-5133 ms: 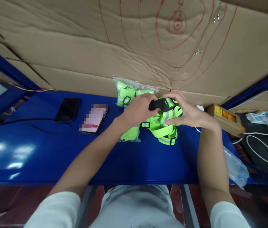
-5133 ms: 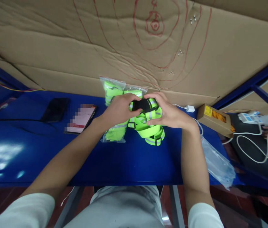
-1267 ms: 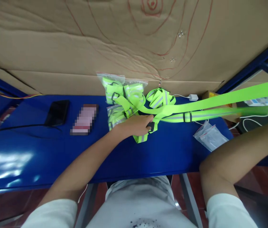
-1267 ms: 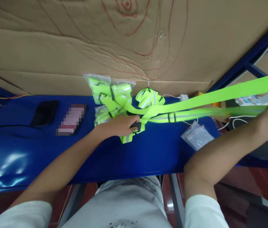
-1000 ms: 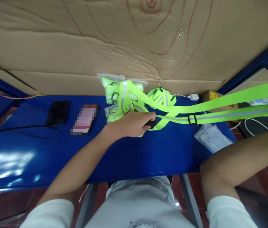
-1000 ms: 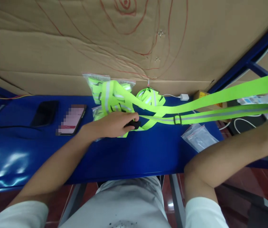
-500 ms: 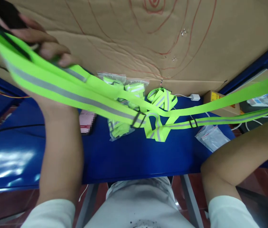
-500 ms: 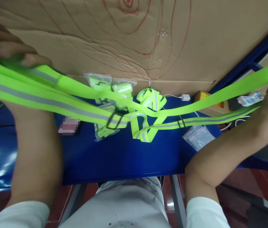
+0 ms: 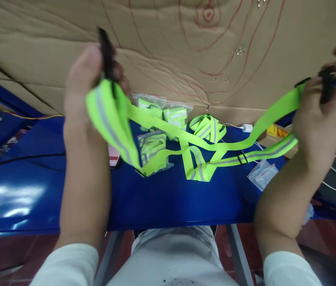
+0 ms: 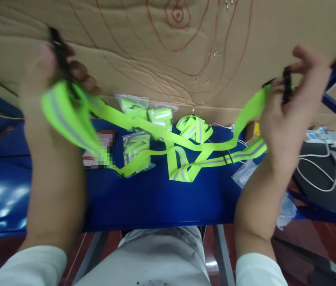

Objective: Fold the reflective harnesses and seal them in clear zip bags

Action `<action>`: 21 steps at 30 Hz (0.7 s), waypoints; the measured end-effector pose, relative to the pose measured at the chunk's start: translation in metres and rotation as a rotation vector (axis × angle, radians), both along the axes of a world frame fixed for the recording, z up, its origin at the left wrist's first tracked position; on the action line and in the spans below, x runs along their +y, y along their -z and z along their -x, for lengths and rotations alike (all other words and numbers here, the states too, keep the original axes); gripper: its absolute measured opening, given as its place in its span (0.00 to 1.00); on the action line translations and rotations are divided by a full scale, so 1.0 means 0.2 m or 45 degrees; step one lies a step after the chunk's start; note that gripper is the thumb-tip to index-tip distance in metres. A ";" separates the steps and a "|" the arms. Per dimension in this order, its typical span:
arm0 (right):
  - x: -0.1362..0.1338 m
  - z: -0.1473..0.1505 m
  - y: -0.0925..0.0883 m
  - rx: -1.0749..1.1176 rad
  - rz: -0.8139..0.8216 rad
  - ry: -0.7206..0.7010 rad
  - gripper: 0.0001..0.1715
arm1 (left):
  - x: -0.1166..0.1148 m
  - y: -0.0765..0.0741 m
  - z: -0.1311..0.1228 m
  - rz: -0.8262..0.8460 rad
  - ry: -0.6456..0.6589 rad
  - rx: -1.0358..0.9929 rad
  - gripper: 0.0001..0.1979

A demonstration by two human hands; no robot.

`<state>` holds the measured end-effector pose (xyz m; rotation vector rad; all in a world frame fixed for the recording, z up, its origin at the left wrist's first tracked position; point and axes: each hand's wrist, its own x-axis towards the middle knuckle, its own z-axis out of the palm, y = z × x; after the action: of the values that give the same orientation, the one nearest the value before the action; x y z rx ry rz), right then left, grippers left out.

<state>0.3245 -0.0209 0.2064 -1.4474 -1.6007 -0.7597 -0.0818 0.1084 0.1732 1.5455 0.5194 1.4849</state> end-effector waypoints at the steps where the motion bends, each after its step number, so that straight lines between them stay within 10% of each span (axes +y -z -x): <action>1: 0.00 0.09 0.01 -0.019 0.054 -0.083 0.29 | -0.02 0.01 -0.04 0.017 -0.052 0.033 0.18; 9: 0.05 0.64 0.19 -0.290 0.534 -0.194 0.39 | -0.24 0.04 -0.34 0.043 0.120 0.554 0.14; 21: 0.05 0.66 0.23 -0.220 0.433 -0.079 0.38 | -0.27 0.03 -0.36 -0.043 0.061 0.609 0.14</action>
<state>0.1920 -0.0113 0.1611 -1.5942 -1.9719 -0.6103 -0.0092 0.0544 0.1663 1.9355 0.7260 1.0870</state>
